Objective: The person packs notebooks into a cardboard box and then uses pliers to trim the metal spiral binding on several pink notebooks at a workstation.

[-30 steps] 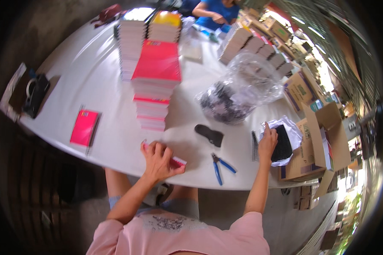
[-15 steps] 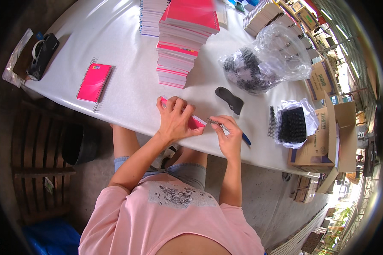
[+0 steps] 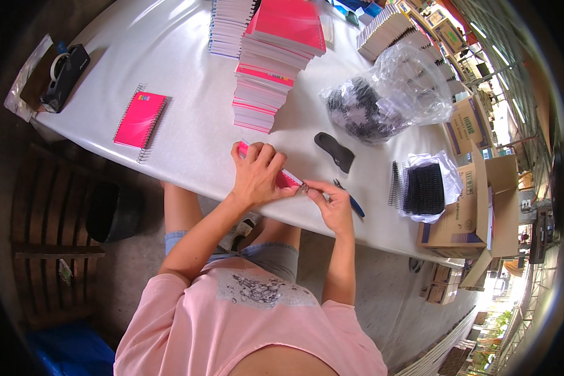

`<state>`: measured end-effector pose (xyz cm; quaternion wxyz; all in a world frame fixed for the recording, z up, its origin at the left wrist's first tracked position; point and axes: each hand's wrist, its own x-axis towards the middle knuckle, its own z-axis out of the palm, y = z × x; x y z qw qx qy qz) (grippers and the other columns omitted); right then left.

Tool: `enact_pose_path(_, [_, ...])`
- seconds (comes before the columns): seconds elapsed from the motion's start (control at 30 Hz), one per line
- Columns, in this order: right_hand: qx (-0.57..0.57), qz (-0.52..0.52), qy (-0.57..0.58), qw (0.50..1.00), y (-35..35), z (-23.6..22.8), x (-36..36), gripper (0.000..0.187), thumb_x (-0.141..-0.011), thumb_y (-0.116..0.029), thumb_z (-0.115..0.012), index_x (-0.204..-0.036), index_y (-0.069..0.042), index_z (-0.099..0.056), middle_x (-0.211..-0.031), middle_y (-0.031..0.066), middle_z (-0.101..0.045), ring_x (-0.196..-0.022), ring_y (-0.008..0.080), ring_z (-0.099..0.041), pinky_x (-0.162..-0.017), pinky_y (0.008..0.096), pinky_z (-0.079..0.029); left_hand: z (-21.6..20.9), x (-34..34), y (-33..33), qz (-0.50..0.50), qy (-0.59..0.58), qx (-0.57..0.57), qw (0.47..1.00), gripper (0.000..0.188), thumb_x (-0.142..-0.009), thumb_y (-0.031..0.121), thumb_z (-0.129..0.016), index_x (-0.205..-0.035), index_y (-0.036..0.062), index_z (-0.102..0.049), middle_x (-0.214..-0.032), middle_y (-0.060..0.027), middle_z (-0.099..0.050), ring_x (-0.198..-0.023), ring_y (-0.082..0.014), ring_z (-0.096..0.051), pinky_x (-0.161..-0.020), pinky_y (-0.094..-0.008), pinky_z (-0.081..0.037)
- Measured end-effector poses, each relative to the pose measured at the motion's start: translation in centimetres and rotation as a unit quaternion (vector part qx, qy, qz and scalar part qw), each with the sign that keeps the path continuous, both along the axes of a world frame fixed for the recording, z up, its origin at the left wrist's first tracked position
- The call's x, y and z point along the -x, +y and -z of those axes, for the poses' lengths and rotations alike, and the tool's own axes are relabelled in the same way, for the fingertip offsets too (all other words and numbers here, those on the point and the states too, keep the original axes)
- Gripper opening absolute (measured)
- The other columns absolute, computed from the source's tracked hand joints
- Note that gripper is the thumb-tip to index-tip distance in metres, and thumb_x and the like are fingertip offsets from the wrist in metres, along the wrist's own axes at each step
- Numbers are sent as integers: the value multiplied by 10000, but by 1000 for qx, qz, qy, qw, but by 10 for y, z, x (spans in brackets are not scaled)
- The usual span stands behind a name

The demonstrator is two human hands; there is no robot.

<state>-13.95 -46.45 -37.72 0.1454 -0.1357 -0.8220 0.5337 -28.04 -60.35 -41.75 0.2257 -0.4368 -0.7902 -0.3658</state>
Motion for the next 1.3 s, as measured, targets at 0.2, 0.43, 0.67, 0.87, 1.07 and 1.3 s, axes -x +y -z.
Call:
enact_pose_path(0.2, [29,44,-74,996,-21,-23,9,342,-865,-95,-605,-1200,-77,-540,-809,76,-578,-554,107,-501,-543,237,-409,5,2,-5,-7,17,14,1000,581,-606,646,-640,-895,149,-555,-920,-24,-488,-960,-223,-458,-841,-540,-261])
enact_pose_path(0.43, [-251,2,66,966,-11,-16,8,213,-894,-111,-557,-1095,-49,-592,-822,98,-589,-622,142,-550,-617,272,-450,4,2,-5,2,18,0,1000,596,-605,668,-617,-888,147,-554,-902,-7,-494,-944,-220,-464,-836,-542,-265])
enact_pose_path(0.67, [-189,18,-38,981,30,-18,34,252,-921,-187,-498,-1110,-56,-600,-924,136,-645,-851,251,-627,-774,327,-478,6,5,-9,0,51,0,999,639,-569,698,-639,-872,146,-536,-877,-20,-479,-911,-231,-470,-818,-515,-279])
enact_pose_path(0.87, [-507,128,18,852,95,32,36,325,-803,8,-530,-1116,-54,-593,-969,140,-652,-857,304,-629,-781,404,-492,4,6,-6,14,53,-7,998,590,-580,679,-651,-815,148,-546,-863,-22,-486,-891,-231,-467,-792,-482,-285])
enact_pose_path(1.07, [307,-166,168,922,44,12,31,253,-700,47,-609,-949,40,-654,-920,192,-673,-866,280,-662,-761,338,-540,3,9,-17,40,32,32,998,561,-640,658,-619,-835,137,-543,-911,-27,-506,-908,-227,-475,-775,-480,-289])
enact_pose_path(1.3, [16,-154,28,988,36,-2,44,337,-660,115,-544,-907,-35,-716,-834,94,-705,-737,69,-601,-713,218,-483,-3,12,-16,74,-20,22,997,521,-629,598,-688,-789,119,-557,-997,-49,-503,-930,-248,-447,-798,-475,-277])
